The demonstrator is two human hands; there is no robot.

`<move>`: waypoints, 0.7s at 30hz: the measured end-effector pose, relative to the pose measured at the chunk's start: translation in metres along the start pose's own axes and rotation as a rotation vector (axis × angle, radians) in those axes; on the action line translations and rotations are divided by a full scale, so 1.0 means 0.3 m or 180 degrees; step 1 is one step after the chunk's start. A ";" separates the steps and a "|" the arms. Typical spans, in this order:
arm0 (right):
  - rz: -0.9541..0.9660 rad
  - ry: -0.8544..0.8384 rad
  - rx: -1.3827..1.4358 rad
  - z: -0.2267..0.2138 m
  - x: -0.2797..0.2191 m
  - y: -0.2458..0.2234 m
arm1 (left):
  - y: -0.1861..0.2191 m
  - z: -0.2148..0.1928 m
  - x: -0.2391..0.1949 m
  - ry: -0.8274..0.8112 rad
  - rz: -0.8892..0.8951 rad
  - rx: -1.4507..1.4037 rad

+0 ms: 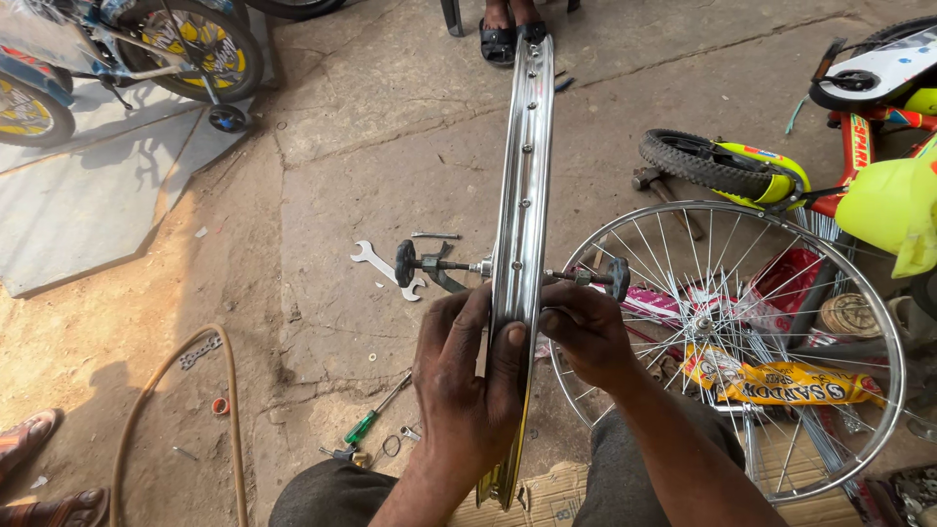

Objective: The person is repairing a bicycle wheel by adjusting the spokes and tightening the nuts. They use a wrench to make adjustments and ensure the wheel is properly aligned.

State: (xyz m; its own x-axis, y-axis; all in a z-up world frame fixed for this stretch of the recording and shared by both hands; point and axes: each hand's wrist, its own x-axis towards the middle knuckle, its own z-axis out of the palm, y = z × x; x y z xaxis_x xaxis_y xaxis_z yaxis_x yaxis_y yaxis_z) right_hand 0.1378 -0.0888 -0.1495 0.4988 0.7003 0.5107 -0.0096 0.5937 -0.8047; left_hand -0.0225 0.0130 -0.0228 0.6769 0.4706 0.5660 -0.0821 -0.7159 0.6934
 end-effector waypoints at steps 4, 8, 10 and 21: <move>0.0619 0.0462 0.0691 0.018 -0.019 0.030 | 0.007 0.013 -0.006 -0.0097 0.0138 -0.0194; 0.0395 0.0056 0.0173 0.037 -0.011 -0.054 | 0.028 0.016 -0.010 -0.0185 0.0219 -0.0142; 0.0085 -0.0238 -0.0615 0.042 -0.001 -0.128 | 0.029 0.013 -0.012 -0.0220 0.0231 -0.0182; -0.2079 0.1154 -0.3064 0.211 0.071 -0.116 | 0.014 0.039 -0.036 -0.0102 0.0180 -0.0377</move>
State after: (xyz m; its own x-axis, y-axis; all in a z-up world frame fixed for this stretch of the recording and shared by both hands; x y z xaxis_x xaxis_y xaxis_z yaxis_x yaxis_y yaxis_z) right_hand 0.0941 -0.0695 -0.0914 0.3840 0.1371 0.9131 0.9034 0.1486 -0.4022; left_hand -0.0217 -0.0012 -0.0311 0.6917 0.4132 0.5923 -0.2052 -0.6740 0.7097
